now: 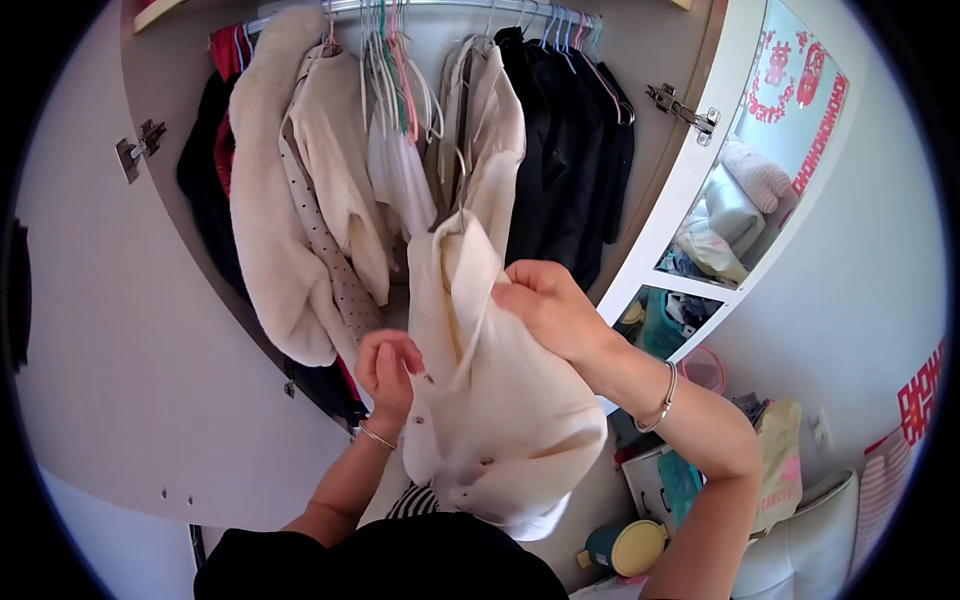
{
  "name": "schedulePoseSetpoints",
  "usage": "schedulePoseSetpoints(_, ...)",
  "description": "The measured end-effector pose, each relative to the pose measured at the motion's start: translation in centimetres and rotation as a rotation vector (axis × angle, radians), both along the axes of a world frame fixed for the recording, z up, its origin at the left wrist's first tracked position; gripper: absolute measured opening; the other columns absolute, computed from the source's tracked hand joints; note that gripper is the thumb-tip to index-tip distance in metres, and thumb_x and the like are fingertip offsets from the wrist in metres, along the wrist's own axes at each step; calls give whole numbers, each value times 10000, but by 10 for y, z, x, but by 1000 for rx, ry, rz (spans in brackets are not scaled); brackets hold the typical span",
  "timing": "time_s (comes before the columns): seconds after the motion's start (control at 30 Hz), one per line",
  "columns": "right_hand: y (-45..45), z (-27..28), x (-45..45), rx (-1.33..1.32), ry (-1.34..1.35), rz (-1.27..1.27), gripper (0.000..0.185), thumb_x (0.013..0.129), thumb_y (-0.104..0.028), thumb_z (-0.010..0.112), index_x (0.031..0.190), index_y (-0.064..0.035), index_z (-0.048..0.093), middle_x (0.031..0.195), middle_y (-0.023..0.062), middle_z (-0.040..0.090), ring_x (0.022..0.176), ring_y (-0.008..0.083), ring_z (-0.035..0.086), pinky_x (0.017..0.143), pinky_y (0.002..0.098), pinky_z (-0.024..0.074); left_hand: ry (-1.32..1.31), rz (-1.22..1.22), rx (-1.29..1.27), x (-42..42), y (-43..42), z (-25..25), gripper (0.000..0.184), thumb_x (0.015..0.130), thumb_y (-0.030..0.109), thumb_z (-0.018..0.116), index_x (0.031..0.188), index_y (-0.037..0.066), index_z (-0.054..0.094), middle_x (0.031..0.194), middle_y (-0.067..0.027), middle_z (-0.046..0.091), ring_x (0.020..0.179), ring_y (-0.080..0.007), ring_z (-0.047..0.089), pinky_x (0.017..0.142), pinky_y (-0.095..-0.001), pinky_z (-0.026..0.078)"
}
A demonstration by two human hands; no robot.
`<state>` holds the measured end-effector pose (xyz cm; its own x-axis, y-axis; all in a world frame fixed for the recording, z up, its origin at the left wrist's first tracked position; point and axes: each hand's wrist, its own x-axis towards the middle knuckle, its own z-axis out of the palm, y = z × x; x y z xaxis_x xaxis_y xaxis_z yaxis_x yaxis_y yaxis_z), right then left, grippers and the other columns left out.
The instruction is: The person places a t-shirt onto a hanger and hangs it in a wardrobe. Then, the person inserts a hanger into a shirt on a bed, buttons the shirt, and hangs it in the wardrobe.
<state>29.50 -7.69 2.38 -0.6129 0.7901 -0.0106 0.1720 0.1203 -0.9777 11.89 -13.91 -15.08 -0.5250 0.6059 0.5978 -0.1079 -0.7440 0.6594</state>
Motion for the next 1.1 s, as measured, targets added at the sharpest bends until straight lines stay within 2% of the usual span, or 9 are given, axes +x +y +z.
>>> schedulePoseSetpoints(0.2,8,9,5,38,12,6,173,860,-155,539,839,9,592,761,-3,587,688,49,522,626,206,426,125,45,-50,-30,114,23,228,896,13,442,1097,-22,543,1091,-82,575,1034,-145,523,915,-244,382)
schedulePoseSetpoints(0.33,37,21,3,6,65,-54,153,845,-147,556,833,0,598,746,-5,592,669,49,524,616,205,424,309,263,-90,-64,213,30,299,890,65,457,1169,-16,522,1125,-123,573,1063,-216,530,931,-274,374)
schedulePoseSetpoints(0.47,61,30,-8,78,67,-122,148,840,-136,551,844,5,595,768,2,596,696,57,534,636,211,428,379,19,-124,-84,299,49,407,892,116,451,1291,35,428,1172,-154,555,1090,-265,520,954,-297,358)
schedulePoseSetpoints(0.53,74,35,-17,108,89,-154,147,839,-131,549,849,10,593,778,5,596,704,57,534,646,213,429,359,-76,-381,-87,315,78,477,913,78,419,1378,133,324,1319,-152,439,1199,-213,428,996,-258,301)
schedulePoseSetpoints(0.57,82,38,-23,142,101,-173,145,838,-128,546,838,8,595,763,3,594,693,55,530,635,208,424,411,-44,-307,-96,339,78,563,912,69,413,1421,195,206,1349,-165,397,1218,-219,405,1003,-267,293)
schedulePoseSetpoints(0.67,110,59,-39,271,56,-172,154,838,-136,543,823,7,598,745,-1,592,678,53,528,618,203,418,345,57,-7,-114,357,96,569,921,82,410,1427,152,160,1372,-175,345,1201,-222,411,998,-311,311)
schedulePoseSetpoints(0.77,141,87,-66,351,88,-205,172,822,-163,561,801,1,607,713,9,597,636,69,537,596,218,425,300,207,-55,-141,358,108,525,906,50,433,1388,49,225,1389,-154,311,1239,-245,358,1002,-330,308)
schedulePoseSetpoints(0.87,196,124,-82,604,-54,-259,214,811,-205,577,791,2,628,710,44,615,650,112,567,618,252,448,279,355,33,-152,341,126,598,865,-11,452,1395,24,178,1411,-157,275,1250,-277,349,997,-334,319)
schedulePoseSetpoints(1.1,250,183,-146,604,82,-446,331,778,-205,605,891,106,620,834,185,635,737,238,612,677,322,482,258,364,151,-177,350,128,691,812,-16,490,1402,16,132,1378,-215,324,1288,-295,316,1041,-356,256)
